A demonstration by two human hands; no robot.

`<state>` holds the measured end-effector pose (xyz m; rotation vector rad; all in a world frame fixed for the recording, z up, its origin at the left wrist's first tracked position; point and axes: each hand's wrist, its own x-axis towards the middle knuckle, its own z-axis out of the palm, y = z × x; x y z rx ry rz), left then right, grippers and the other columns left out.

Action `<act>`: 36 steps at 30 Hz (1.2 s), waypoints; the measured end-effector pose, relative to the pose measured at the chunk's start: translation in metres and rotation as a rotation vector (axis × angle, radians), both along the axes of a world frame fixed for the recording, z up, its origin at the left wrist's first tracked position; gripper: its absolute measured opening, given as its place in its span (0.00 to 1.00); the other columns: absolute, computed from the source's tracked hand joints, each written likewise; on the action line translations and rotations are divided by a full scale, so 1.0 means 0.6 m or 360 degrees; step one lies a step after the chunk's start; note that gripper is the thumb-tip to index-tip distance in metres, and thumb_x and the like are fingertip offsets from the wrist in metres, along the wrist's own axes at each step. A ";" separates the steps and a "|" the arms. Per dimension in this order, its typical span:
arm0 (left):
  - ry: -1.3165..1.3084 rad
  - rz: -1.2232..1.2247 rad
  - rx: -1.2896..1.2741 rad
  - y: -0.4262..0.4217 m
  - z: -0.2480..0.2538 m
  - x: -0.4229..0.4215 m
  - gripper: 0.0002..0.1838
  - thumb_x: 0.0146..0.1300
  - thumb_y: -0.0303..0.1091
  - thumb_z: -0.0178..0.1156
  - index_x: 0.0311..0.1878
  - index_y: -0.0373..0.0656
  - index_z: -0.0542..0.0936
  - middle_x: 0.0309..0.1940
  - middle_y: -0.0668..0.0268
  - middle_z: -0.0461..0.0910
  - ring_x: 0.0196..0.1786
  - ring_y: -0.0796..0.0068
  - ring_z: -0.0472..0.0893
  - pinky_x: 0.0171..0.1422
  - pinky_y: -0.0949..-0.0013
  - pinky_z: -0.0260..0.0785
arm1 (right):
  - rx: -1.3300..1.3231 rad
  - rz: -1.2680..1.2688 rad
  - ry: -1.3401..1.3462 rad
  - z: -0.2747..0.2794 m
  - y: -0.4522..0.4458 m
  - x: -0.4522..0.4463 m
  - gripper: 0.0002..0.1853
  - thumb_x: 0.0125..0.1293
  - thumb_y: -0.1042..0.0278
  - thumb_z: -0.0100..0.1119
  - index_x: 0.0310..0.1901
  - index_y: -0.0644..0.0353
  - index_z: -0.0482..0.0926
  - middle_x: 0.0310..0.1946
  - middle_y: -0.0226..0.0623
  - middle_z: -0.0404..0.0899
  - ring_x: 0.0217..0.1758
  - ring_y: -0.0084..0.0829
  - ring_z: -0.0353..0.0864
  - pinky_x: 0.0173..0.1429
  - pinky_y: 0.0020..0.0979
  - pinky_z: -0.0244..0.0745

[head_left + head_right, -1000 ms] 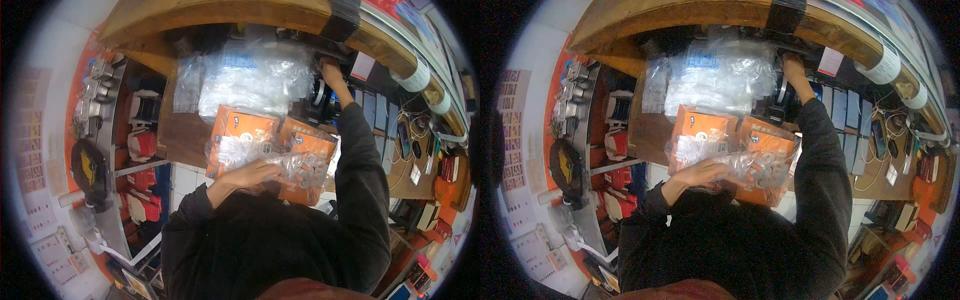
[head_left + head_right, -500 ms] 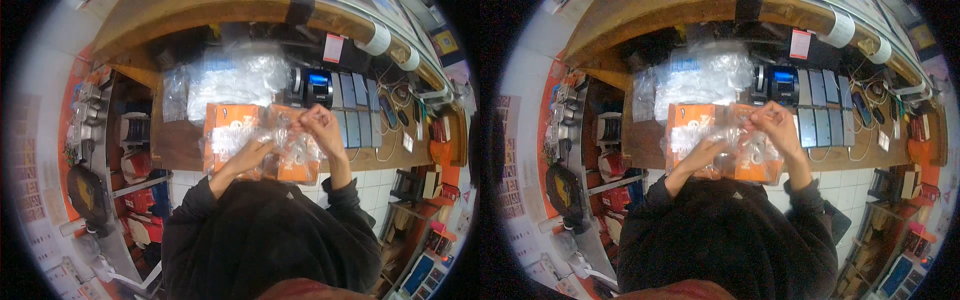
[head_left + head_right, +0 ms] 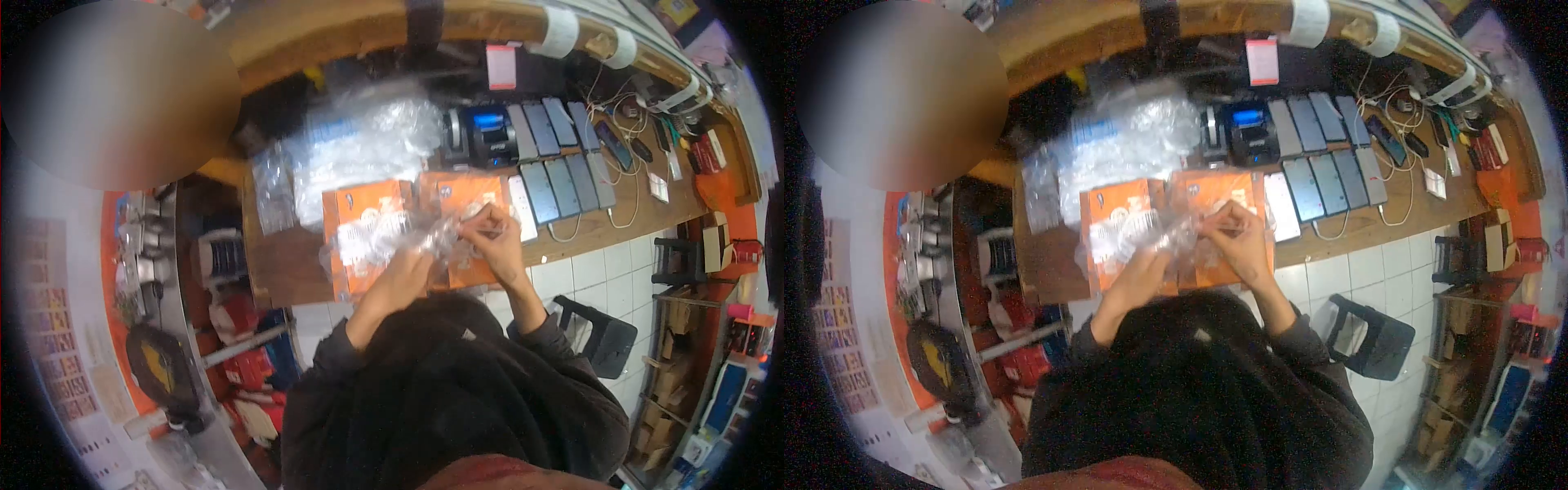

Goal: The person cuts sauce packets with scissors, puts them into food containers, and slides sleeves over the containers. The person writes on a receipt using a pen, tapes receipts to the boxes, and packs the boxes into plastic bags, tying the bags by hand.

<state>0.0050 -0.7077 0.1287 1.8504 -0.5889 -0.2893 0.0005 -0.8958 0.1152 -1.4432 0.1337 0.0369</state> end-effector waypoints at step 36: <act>0.1018 0.0748 -0.1602 0.158 -0.007 -0.108 0.18 0.61 0.38 0.46 0.39 0.31 0.76 0.37 0.56 0.77 0.50 0.62 0.73 0.63 0.60 0.57 | 0.0048 0.0082 0.0180 -0.015 0.044 -0.014 0.08 0.65 0.74 0.58 0.41 0.71 0.78 0.26 0.38 0.80 0.20 0.22 0.78 0.21 0.20 0.71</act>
